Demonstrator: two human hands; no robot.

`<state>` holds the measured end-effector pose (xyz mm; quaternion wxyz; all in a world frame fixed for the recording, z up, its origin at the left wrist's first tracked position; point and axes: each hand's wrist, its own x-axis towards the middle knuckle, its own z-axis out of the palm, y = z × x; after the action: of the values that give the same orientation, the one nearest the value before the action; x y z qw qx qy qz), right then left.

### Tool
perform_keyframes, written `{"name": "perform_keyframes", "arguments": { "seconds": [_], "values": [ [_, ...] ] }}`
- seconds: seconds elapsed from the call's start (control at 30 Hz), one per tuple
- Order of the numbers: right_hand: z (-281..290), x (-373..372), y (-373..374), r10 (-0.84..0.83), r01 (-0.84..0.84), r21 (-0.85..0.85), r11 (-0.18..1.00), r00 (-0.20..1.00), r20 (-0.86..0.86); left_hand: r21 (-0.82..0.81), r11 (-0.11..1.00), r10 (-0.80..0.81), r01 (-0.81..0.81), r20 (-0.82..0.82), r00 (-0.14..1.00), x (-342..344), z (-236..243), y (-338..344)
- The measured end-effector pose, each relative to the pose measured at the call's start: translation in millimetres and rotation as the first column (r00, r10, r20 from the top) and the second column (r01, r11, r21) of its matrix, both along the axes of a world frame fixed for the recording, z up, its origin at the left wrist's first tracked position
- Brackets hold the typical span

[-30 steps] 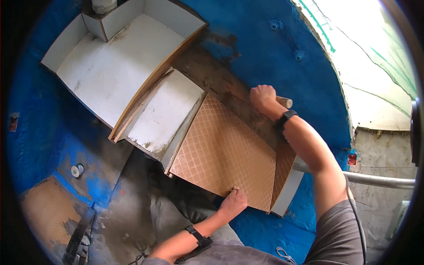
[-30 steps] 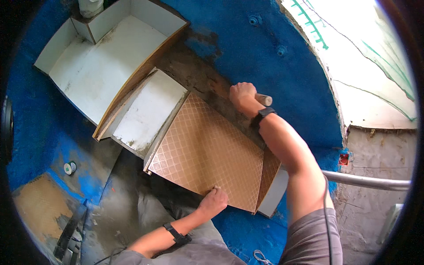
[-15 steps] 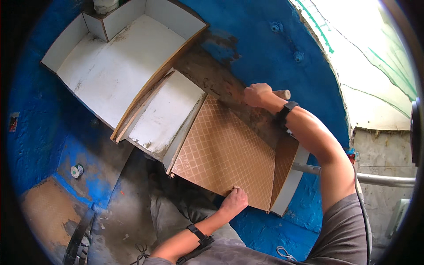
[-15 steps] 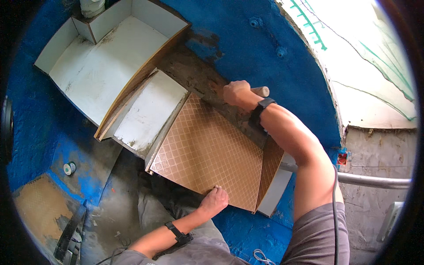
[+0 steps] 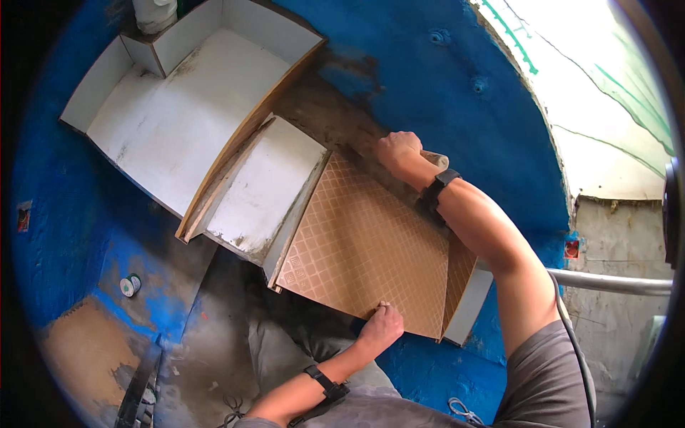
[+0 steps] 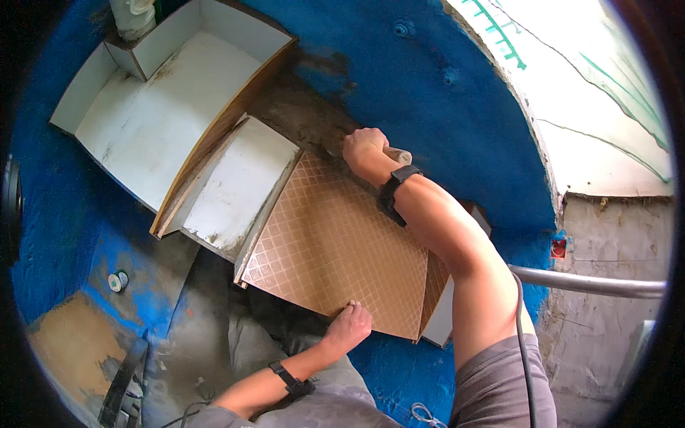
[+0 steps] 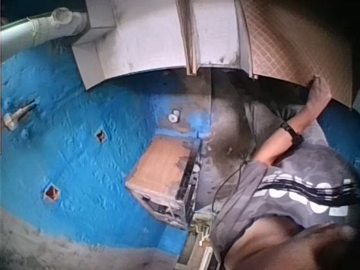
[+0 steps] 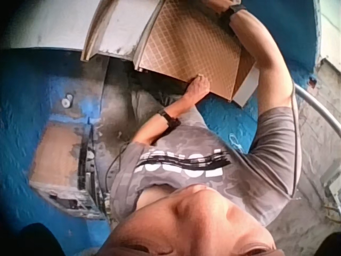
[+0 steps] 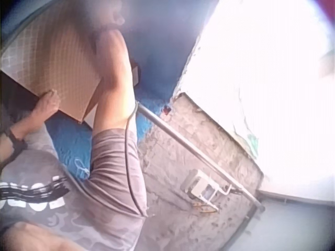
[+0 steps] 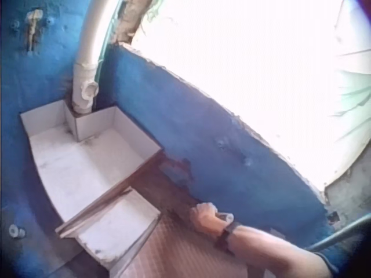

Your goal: Measure and prepare a surface for tiling by using a trowel, measuring tape, and marking tiles.

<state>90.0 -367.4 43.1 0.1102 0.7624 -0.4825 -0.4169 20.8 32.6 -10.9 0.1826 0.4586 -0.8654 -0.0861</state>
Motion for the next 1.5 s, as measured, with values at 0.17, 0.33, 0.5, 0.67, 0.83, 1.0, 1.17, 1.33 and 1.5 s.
{"name": "perform_keyframes", "arguments": {
  "seconds": [0.17,0.33,0.5,0.67,0.83,1.0,1.17,1.33,1.5],
  "values": [
    [12.6,-2.3,7.7,0.078,-0.078,0.112,0.991,0.997,0.003,0.067,0.998,-0.008,0.011,-0.05,0.999,-1.3,5.5,-0.7],
    [17.7,1.5,15.5,0.094,-0.095,0.153,0.984,0.995,0.014,0.084,0.995,-0.046,0.047,-0.016,0.999,2.1,3.0,1.4],
    [39.9,-21.5,21.8,0.141,-0.154,0.127,0.98,0.984,0.105,0.085,0.995,-0.049,0.051,-0.026,0.998,-1.7,5.7,-1.1],
    [68.5,-42.1,25.1,0.107,-0.118,0.106,0.987,0.989,0.102,0.082,0.996,-0.016,0.018,-0.031,0.999,-4.0,5.8,3.0],
    [48.1,-91.0,11.8,0.068,-0.064,-0.044,0.997,0.993,0.099,0.139,0.99,-0.009,0.007,0.011,1.0,-1.3,12.4,3.8],
    [5.3,-132.7,19.1,0.046,-0.04,-0.108,0.993,0.997,0.057,0.159,0.987,-0.02,0.019,0.008,1.0,-3.2,23.6,0.8],
    [1.0,-122.6,42.2,0.022,-0.018,-0.055,0.998,0.997,0.076,0.14,0.99,-0.01,0.008,0.013,1.0,-0.8,18.6,3.0],
    [10.7,-119.3,57.4,0.022,-0.022,0.004,1.0,0.996,0.082,0.125,0.991,-0.045,0.048,-0.026,0.999,-0.6,18.2,2.6],
    [34.6,-132.3,68.4,0.026,-0.031,0.065,0.997,0.997,0.072,0.112,0.994,0.007,-0.004,-0.022,1.0,-1.3,16.2,4.1]
  ]
}}
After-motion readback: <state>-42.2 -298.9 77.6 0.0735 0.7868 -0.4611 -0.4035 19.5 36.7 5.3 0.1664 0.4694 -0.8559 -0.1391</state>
